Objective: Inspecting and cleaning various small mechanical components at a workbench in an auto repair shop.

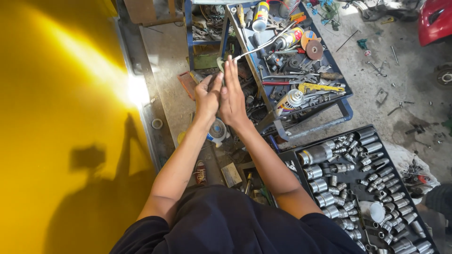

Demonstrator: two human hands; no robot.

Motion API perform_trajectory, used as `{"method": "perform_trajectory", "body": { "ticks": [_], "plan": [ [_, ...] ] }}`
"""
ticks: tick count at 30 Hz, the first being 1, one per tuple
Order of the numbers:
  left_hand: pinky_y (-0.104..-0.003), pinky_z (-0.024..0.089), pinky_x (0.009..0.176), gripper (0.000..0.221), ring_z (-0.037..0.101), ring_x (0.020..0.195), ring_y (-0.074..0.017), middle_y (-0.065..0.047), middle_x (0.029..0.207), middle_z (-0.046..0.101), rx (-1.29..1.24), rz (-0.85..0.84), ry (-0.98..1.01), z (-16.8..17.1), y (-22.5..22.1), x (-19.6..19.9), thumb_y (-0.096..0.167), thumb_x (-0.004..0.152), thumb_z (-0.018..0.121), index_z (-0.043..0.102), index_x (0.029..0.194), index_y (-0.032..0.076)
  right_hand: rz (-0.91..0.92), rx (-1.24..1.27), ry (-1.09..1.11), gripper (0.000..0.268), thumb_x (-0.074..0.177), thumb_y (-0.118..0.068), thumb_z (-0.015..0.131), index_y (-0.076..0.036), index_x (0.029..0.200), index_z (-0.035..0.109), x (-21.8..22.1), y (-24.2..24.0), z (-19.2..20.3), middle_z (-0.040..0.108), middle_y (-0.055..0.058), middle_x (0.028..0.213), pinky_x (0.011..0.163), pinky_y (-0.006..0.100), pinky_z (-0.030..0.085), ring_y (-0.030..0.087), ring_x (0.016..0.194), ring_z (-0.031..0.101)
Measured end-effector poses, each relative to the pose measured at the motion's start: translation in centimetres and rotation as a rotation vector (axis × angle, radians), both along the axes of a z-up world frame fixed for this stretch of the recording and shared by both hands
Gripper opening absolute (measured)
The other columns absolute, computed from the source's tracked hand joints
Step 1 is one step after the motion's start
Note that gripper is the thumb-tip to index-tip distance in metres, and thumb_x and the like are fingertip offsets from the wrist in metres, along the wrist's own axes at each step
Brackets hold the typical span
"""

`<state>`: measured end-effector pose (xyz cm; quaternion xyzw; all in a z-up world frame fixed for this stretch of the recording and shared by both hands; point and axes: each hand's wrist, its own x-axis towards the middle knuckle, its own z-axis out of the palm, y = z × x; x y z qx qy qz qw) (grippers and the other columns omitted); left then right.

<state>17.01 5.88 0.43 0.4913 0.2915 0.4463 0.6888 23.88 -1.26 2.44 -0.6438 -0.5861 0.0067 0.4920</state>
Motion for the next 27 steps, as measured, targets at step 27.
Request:
{"method": "perform_trajectory", "body": {
  "ticks": [27],
  "plan": [
    [-0.028,0.061,0.077,0.026,0.072,0.088,-0.0140,-0.009,0.107,0.077,-0.230,-0.128,-0.033,-3.0,3.4,2.2,0.022,0.100,0.065,0.075,0.116,0.004,-0.050,0.032,-0.089,0.064,0.115,-0.041,0.024,0.003,0.161,0.034,2.1,2.7,-1.7,0.027,0.021,0.171,0.132,0.045,0.029,0.037,0.161,0.026]
  ]
}}
